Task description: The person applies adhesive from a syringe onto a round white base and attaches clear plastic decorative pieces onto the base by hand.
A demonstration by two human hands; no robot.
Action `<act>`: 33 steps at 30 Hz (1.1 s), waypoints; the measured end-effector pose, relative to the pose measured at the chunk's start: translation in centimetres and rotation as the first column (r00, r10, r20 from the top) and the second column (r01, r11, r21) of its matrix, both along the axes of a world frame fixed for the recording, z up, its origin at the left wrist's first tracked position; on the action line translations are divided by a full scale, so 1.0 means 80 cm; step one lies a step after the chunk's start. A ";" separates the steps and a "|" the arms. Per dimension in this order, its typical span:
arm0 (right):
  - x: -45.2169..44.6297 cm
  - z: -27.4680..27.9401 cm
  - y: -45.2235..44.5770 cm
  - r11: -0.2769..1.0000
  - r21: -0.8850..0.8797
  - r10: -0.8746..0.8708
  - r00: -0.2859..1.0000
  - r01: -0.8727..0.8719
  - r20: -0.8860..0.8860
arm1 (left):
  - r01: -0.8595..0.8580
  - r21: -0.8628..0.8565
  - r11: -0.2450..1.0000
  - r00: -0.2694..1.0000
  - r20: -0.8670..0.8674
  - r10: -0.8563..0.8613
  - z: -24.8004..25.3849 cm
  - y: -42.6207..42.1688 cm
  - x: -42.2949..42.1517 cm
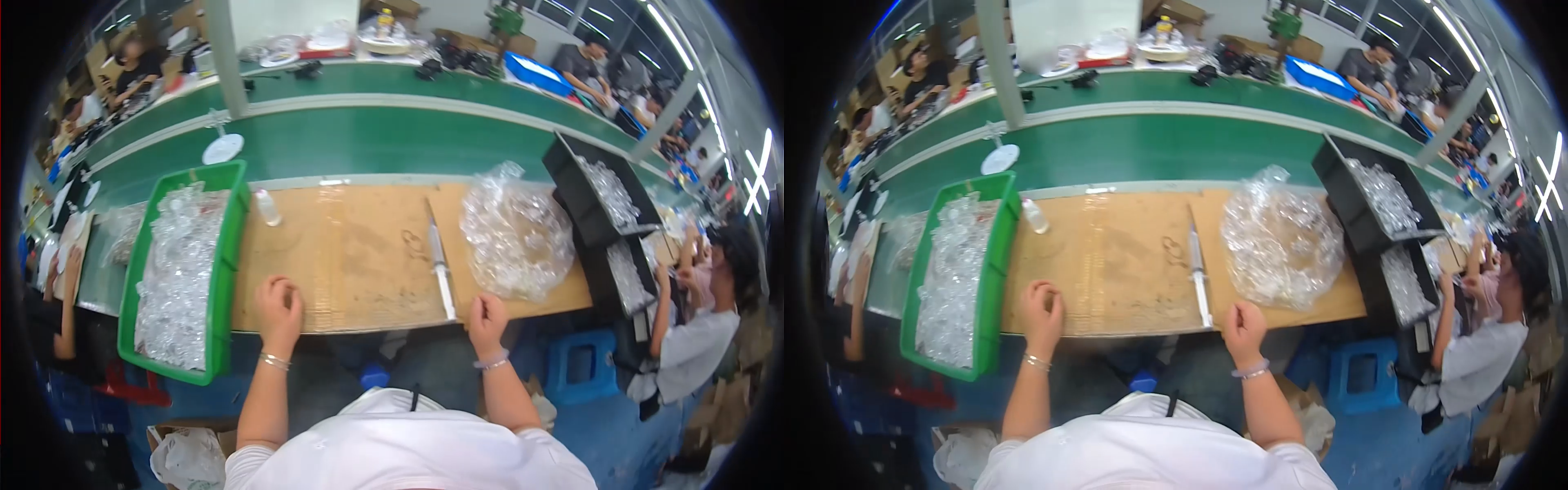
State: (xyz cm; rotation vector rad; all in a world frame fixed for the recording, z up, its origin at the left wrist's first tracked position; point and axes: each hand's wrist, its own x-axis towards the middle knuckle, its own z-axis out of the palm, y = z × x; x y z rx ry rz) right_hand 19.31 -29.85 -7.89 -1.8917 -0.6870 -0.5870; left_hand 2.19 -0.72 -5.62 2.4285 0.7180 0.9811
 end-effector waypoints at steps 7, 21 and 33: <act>-0.003 0.006 0.001 1.000 0.012 0.014 0.999 -0.014 -0.033 | -0.022 -0.007 1.000 0.999 -0.032 0.022 -0.003 -0.001 0.001; -0.001 -0.008 -0.008 0.999 -0.027 0.025 0.994 -0.028 -0.104 | -0.044 0.023 0.999 0.999 -0.008 0.044 -0.001 0.000 0.001; 0.006 -0.020 -0.010 0.998 -0.028 0.049 0.996 -0.051 -0.071 | -0.038 0.005 0.999 0.999 -0.019 0.038 -0.002 0.001 0.000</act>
